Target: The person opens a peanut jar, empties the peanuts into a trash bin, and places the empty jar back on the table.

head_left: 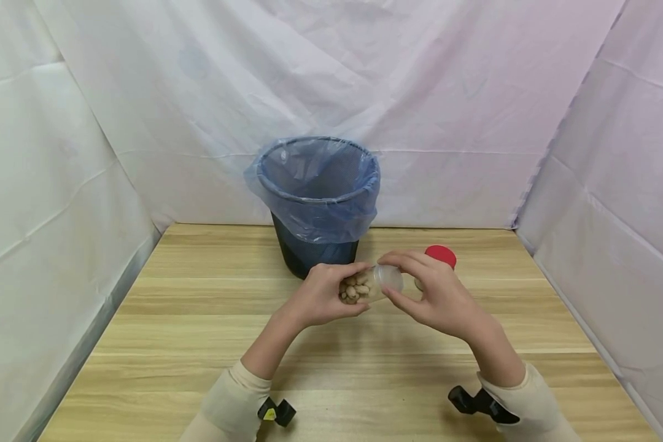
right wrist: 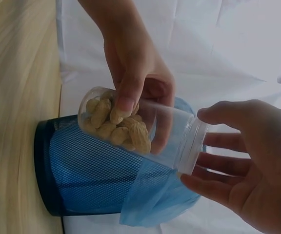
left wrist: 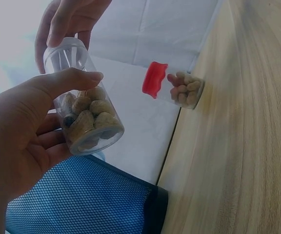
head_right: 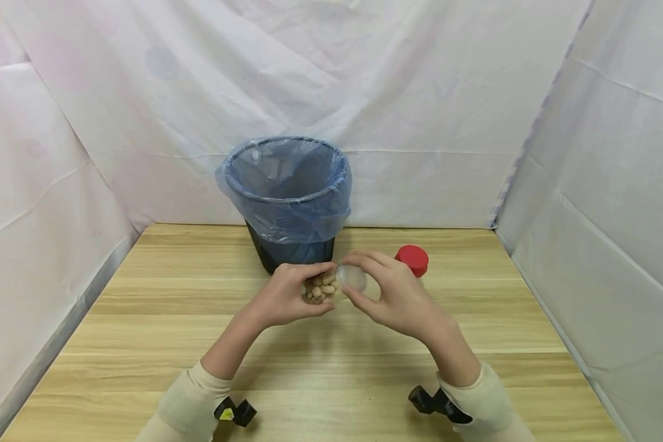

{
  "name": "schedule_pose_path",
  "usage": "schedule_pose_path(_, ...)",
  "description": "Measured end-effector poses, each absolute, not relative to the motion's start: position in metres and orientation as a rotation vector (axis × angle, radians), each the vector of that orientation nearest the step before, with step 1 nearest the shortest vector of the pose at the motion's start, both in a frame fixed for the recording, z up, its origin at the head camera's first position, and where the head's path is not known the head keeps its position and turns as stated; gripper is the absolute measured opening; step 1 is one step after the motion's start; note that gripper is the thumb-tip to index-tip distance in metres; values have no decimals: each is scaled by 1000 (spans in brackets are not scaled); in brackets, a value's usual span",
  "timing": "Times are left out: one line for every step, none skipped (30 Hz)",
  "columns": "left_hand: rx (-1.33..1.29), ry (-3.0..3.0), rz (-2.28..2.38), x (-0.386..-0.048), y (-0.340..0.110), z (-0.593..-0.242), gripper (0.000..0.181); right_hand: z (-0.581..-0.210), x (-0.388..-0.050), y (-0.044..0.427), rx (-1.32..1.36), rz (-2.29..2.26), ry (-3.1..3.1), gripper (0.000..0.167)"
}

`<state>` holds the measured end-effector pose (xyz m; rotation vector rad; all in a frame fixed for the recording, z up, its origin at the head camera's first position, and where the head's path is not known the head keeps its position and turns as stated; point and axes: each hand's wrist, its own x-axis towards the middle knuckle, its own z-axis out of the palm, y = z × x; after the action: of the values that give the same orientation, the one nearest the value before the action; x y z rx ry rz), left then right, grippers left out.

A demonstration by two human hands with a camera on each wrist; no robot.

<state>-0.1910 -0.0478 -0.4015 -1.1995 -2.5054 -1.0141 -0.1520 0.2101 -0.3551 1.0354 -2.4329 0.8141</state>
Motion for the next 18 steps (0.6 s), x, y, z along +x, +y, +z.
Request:
schedule_pose_path(-1200,-2506,-1017,-191,-48,-402,67,-355,-153,211,1053,815,-2432,48)
schedule_pose_path(-1201,-2507,-1020,-191,-48,-402,67,-355,-153,211,1067,815,-2431,49)
schedule_pose_path(-1201,-2506,-1023,-191,-48,-402,68,-355,-153,211,1079,816,-2431,49)
schedule_pose_path(-1202,-2504,-1022,-191,-49,-402,68,-355,-153,211,1086,817,-2430,50)
schedule_pose_path(-1202,-2503,-1026,-191,-49,-402,67,-355,-153,211,1087,819,-2432,51)
schedule_pose_path(-1202,-2500,-1028,-191,-49,-402,67,-355,-153,211,1081,818,-2437,52)
schedule_pose_path(-1203,-2497,-1029,-191,-49,-402,67,-355,-153,210,1069,815,-2440,53)
schedule_pose_path(-1203,-2494,-1031,-191,-49,-402,67,-355,-152,210,1052,813,-2442,55)
schedule_pose_path(-1202,-2493,-1031,-191,-49,-402,66,-355,-151,209,1030,815,-2445,57)
schedule_pose_path(-1201,-2492,-1031,-191,-49,-402,66,-355,-151,209,1006,818,-2449,58)
schedule_pose_path(-1200,-2491,-1029,-191,-49,-402,66,-355,-150,208,979,819,-2453,59)
schedule_pose_path(-1199,-2492,-1025,-191,-49,-401,66,-355,-149,208,953,822,-2456,60)
schedule_pose_path(-1199,-2492,-1023,-191,-49,-401,66,-356,-149,207,928,828,-2459,60)
schedule_pose_path(-1197,-2493,-1020,-191,-49,-401,67,-356,-149,207,910,835,-2460,59)
schedule_pose_path(-1197,-2494,-1018,-191,-49,-400,67,-356,-149,206,895,841,-2461,58)
schedule_pose_path(-1196,-2495,-1016,-191,-49,-400,67,-356,-148,206,884,847,-2460,57)
schedule_pose_path(-1194,-2497,-1017,-191,-49,-400,67,-356,-149,206,877,852,-2459,56)
schedule_pose_path(-1195,-2498,-1019,-191,-49,-400,66,-356,-149,205,875,863,-2457,55)
